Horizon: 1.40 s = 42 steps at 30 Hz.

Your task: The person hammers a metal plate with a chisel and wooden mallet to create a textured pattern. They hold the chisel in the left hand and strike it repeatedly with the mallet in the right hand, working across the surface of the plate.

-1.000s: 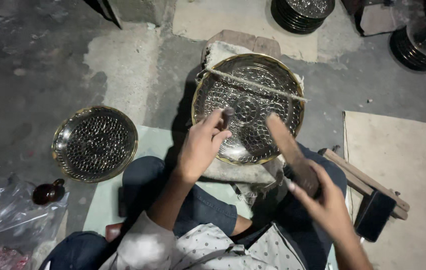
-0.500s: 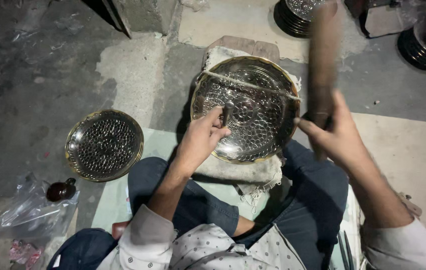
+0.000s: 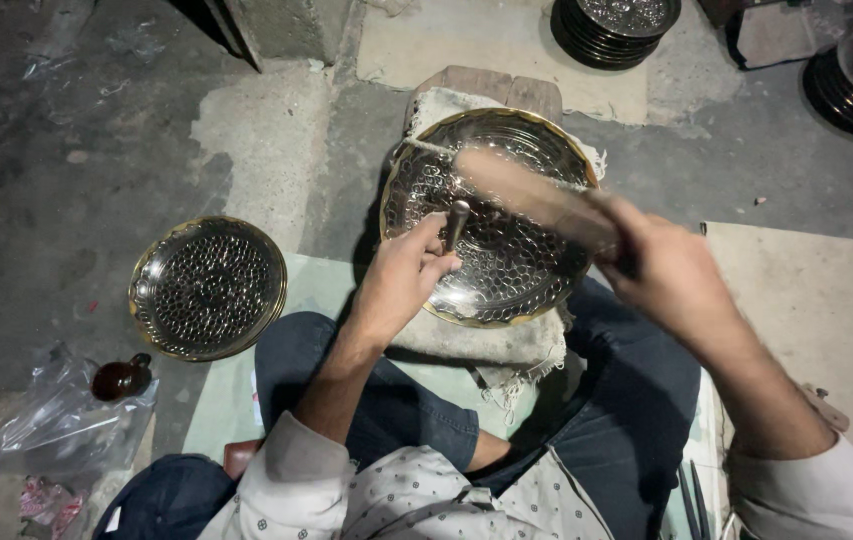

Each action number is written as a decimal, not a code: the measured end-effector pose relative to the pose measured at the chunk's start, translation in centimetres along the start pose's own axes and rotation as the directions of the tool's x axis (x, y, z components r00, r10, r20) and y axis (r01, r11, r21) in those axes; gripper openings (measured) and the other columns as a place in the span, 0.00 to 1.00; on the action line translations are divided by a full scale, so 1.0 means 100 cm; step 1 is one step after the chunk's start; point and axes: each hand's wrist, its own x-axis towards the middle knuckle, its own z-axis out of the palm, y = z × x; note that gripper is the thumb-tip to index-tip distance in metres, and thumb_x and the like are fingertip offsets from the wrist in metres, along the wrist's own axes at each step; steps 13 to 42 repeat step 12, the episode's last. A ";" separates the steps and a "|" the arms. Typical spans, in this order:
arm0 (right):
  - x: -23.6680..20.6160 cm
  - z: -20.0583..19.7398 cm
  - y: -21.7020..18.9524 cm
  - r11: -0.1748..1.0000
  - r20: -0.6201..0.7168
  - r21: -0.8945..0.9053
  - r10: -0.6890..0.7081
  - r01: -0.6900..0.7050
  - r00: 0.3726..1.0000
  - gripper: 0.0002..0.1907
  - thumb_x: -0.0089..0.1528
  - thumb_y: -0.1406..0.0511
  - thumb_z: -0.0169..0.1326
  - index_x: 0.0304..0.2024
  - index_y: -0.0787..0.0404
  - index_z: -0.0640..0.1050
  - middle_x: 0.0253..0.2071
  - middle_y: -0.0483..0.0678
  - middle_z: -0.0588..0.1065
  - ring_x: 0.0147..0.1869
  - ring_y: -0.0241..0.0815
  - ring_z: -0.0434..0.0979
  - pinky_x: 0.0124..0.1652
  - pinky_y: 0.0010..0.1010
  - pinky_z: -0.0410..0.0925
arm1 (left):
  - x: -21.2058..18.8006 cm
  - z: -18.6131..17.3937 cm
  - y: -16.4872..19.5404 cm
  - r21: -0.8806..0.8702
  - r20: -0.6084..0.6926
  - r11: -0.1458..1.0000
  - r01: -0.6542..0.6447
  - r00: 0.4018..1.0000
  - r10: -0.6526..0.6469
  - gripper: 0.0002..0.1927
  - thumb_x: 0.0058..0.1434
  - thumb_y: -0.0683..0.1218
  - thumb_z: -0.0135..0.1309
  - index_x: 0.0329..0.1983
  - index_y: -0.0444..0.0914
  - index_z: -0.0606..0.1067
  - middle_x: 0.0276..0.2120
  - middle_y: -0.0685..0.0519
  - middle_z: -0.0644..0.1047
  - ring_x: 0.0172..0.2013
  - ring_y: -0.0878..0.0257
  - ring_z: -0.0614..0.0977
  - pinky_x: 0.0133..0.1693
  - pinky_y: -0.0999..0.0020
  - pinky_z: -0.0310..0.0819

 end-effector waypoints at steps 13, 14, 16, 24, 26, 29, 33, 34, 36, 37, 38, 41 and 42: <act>-0.003 0.000 0.001 0.995 0.036 0.047 0.085 -0.086 0.996 0.38 0.58 0.62 0.62 0.71 0.46 0.65 0.49 0.60 0.80 0.54 0.53 0.82 0.50 0.40 0.74 | 0.003 -0.001 0.003 0.004 0.005 1.000 -0.007 1.000 0.007 0.26 0.60 0.40 0.62 0.61 0.35 0.71 0.34 0.42 0.82 0.36 0.56 0.89 0.35 0.64 0.79; -0.003 0.000 0.001 0.995 0.036 0.047 0.085 -0.086 0.996 0.38 0.58 0.62 0.62 0.71 0.46 0.65 0.49 0.60 0.80 0.54 0.53 0.82 0.50 0.40 0.74 | 0.003 -0.001 0.003 0.004 0.005 1.000 -0.007 1.000 0.007 0.26 0.60 0.40 0.62 0.61 0.35 0.71 0.34 0.42 0.82 0.36 0.56 0.89 0.35 0.64 0.79; -0.003 0.000 0.001 0.995 0.036 0.047 0.085 -0.086 0.996 0.38 0.58 0.62 0.62 0.71 0.46 0.65 0.49 0.60 0.80 0.54 0.53 0.82 0.50 0.40 0.74 | 0.003 -0.001 0.003 0.004 0.005 1.000 -0.007 1.000 0.007 0.26 0.60 0.40 0.62 0.61 0.35 0.71 0.34 0.42 0.82 0.36 0.56 0.89 0.35 0.64 0.79; -0.003 0.000 0.001 0.995 0.036 0.047 0.085 -0.086 0.996 0.38 0.58 0.62 0.62 0.71 0.46 0.65 0.49 0.60 0.80 0.54 0.53 0.82 0.50 0.40 0.74 | 0.003 -0.001 0.003 0.004 0.005 1.000 -0.007 1.000 0.007 0.26 0.60 0.40 0.62 0.61 0.35 0.71 0.34 0.42 0.82 0.36 0.56 0.89 0.35 0.64 0.79; -0.003 0.000 0.001 0.995 0.036 0.047 0.085 -0.086 0.996 0.38 0.58 0.62 0.62 0.71 0.46 0.65 0.49 0.60 0.80 0.54 0.53 0.82 0.50 0.40 0.74 | 0.003 -0.001 0.003 0.004 0.005 1.000 -0.007 1.000 0.007 0.26 0.60 0.40 0.62 0.61 0.35 0.71 0.34 0.42 0.82 0.36 0.56 0.89 0.35 0.64 0.79; -0.003 0.000 0.001 0.995 0.036 0.047 0.085 -0.086 0.996 0.38 0.58 0.62 0.62 0.71 0.46 0.65 0.49 0.60 0.80 0.54 0.53 0.82 0.50 0.40 0.74 | 0.003 -0.001 0.003 0.004 0.005 1.000 -0.007 1.000 0.007 0.26 0.60 0.40 0.62 0.61 0.35 0.71 0.34 0.42 0.82 0.36 0.56 0.89 0.35 0.64 0.79; -0.003 0.000 0.001 0.995 0.036 0.047 0.085 -0.086 0.996 0.38 0.58 0.62 0.62 0.71 0.46 0.65 0.49 0.60 0.80 0.54 0.53 0.82 0.50 0.40 0.74 | 0.003 -0.001 0.003 0.004 0.005 1.000 -0.007 1.000 0.007 0.26 0.60 0.40 0.62 0.61 0.35 0.71 0.34 0.42 0.82 0.36 0.56 0.89 0.35 0.64 0.79; -0.003 0.000 0.001 0.995 0.036 0.047 0.085 -0.086 0.996 0.38 0.58 0.62 0.62 0.71 0.46 0.65 0.49 0.60 0.80 0.54 0.53 0.82 0.50 0.40 0.74 | 0.003 -0.001 0.003 0.004 0.005 1.000 -0.007 1.000 0.007 0.26 0.60 0.40 0.62 0.61 0.35 0.71 0.34 0.42 0.82 0.36 0.56 0.89 0.35 0.64 0.79; -0.003 0.000 0.001 0.995 0.036 0.047 0.085 -0.086 0.996 0.38 0.58 0.62 0.62 0.71 0.46 0.65 0.49 0.60 0.80 0.54 0.53 0.82 0.50 0.40 0.74 | 0.003 -0.001 0.003 0.004 0.005 1.000 -0.007 1.000 0.007 0.26 0.60 0.40 0.62 0.61 0.35 0.71 0.34 0.42 0.82 0.36 0.56 0.89 0.35 0.64 0.79; -0.003 0.000 0.001 0.995 0.036 0.047 0.085 -0.086 0.996 0.38 0.58 0.62 0.62 0.71 0.46 0.65 0.49 0.60 0.80 0.54 0.53 0.82 0.50 0.40 0.74 | 0.003 -0.001 0.003 0.004 0.005 1.000 -0.007 1.000 0.007 0.26 0.60 0.40 0.62 0.61 0.35 0.71 0.34 0.42 0.82 0.36 0.56 0.89 0.35 0.64 0.79; -0.003 0.000 0.001 0.995 0.036 0.047 0.085 -0.086 0.996 0.38 0.58 0.62 0.62 0.71 0.46 0.65 0.49 0.60 0.80 0.54 0.53 0.82 0.50 0.40 0.74 | 0.003 -0.001 0.003 0.004 0.005 1.000 -0.007 1.000 0.007 0.26 0.60 0.40 0.62 0.61 0.35 0.71 0.34 0.42 0.82 0.36 0.56 0.89 0.35 0.64 0.79; -0.003 0.000 0.001 0.995 0.036 0.047 0.085 -0.086 0.996 0.38 0.58 0.62 0.62 0.71 0.46 0.65 0.49 0.60 0.80 0.54 0.53 0.82 0.50 0.40 0.74 | 0.003 -0.001 0.003 0.004 0.005 1.000 -0.007 1.000 0.007 0.26 0.60 0.40 0.62 0.61 0.35 0.71 0.34 0.42 0.82 0.36 0.56 0.89 0.35 0.64 0.79; -0.003 0.000 0.001 0.995 0.036 0.047 0.085 -0.086 0.996 0.38 0.58 0.62 0.62 0.71 0.46 0.65 0.49 0.60 0.80 0.54 0.53 0.82 0.50 0.40 0.74 | 0.003 -0.001 0.003 0.004 0.005 1.000 -0.007 1.000 0.007 0.26 0.60 0.40 0.62 0.61 0.35 0.71 0.34 0.42 0.82 0.36 0.56 0.89 0.35 0.64 0.79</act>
